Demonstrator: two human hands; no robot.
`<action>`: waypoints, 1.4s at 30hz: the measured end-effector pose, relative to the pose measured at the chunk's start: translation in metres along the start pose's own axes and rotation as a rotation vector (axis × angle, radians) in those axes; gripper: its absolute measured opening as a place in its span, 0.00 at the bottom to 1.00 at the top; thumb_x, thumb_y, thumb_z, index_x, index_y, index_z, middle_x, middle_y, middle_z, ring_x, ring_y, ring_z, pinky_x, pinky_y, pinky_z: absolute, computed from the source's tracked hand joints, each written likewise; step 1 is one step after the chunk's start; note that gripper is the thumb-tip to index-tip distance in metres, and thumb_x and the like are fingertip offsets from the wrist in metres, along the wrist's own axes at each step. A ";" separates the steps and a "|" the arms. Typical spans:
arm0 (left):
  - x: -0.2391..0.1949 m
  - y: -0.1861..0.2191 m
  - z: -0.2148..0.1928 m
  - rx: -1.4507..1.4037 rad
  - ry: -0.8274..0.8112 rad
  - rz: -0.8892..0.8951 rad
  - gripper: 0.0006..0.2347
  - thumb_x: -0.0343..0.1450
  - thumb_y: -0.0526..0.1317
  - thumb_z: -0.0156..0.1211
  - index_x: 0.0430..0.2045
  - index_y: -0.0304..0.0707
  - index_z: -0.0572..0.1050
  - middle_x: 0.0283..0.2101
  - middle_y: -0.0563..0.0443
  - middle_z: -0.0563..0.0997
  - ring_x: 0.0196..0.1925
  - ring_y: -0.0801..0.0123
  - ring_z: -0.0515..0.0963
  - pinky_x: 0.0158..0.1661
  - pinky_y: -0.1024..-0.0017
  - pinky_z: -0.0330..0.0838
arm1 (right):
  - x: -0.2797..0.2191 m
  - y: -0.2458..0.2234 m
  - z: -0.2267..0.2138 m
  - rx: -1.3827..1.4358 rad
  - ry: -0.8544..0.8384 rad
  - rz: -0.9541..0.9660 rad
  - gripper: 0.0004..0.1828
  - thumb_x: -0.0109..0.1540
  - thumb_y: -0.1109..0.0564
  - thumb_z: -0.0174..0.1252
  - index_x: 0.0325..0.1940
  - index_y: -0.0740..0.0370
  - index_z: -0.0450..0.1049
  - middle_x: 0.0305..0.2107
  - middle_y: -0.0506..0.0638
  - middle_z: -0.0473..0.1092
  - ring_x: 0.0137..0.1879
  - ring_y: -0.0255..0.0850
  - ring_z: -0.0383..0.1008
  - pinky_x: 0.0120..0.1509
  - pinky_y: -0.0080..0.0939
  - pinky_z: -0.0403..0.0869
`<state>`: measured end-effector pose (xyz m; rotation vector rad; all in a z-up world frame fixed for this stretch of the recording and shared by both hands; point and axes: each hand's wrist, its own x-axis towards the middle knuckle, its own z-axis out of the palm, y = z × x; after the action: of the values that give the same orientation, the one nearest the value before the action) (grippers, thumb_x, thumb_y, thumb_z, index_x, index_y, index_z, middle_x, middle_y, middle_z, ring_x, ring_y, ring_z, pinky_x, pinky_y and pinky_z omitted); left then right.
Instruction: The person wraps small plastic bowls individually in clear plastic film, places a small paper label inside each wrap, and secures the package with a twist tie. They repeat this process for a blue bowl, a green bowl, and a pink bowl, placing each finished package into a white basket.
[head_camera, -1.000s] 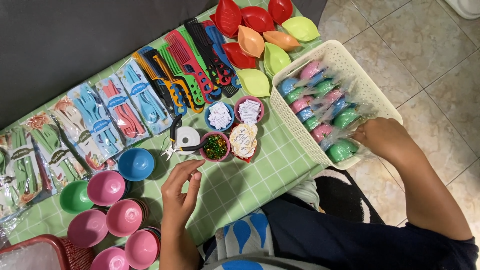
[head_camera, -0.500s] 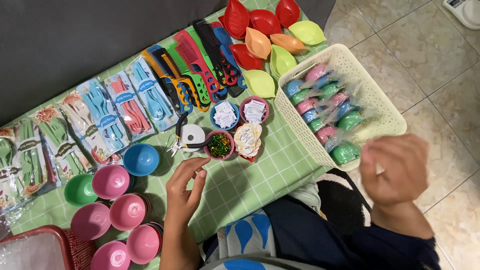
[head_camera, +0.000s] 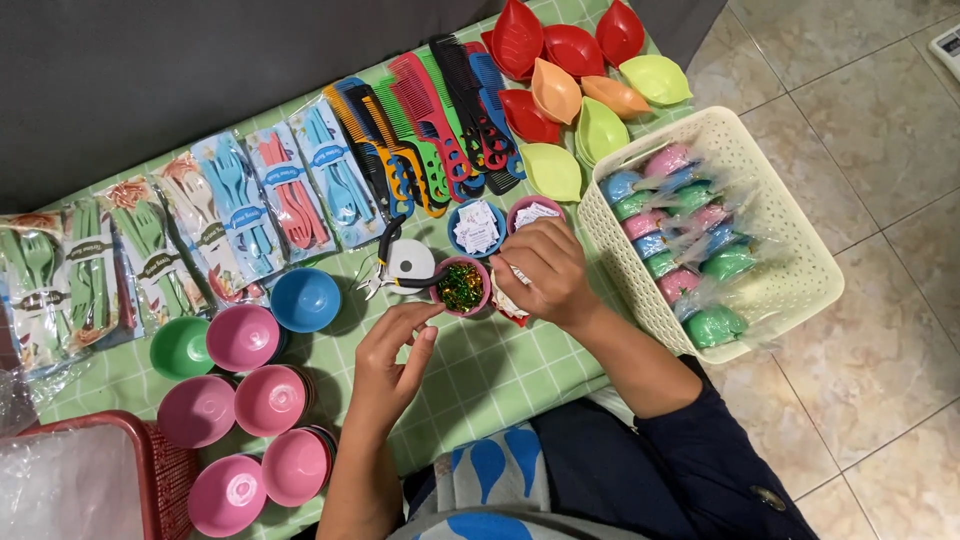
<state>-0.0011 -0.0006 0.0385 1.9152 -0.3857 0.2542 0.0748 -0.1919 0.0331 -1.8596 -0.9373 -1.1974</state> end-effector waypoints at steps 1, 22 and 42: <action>0.000 0.000 0.000 0.003 -0.005 -0.002 0.08 0.67 0.34 0.50 0.35 0.36 0.75 0.34 0.45 0.78 0.25 0.64 0.74 0.28 0.71 0.71 | 0.002 0.003 0.003 -0.003 -0.010 0.005 0.11 0.56 0.61 0.55 0.19 0.64 0.68 0.19 0.52 0.66 0.23 0.47 0.66 0.29 0.44 0.67; -0.034 0.038 -0.025 0.360 0.127 0.216 0.07 0.65 0.35 0.54 0.34 0.38 0.74 0.32 0.47 0.76 0.29 0.59 0.76 0.30 0.68 0.72 | -0.034 0.018 0.004 0.093 -0.176 0.219 0.10 0.59 0.66 0.56 0.22 0.64 0.69 0.20 0.51 0.67 0.26 0.48 0.66 0.35 0.44 0.65; -0.141 0.010 -0.159 1.662 0.540 -0.485 0.16 0.62 0.31 0.65 0.41 0.34 0.71 0.40 0.47 0.72 0.37 0.64 0.70 0.39 0.72 0.64 | -0.033 0.001 0.002 -0.003 -0.354 0.423 0.05 0.54 0.72 0.57 0.25 0.70 0.68 0.28 0.54 0.69 0.36 0.45 0.65 0.45 0.40 0.65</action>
<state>-0.1344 0.1645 0.0556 3.2398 0.9900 0.9190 0.0666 -0.1968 0.0012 -2.1758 -0.6690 -0.6290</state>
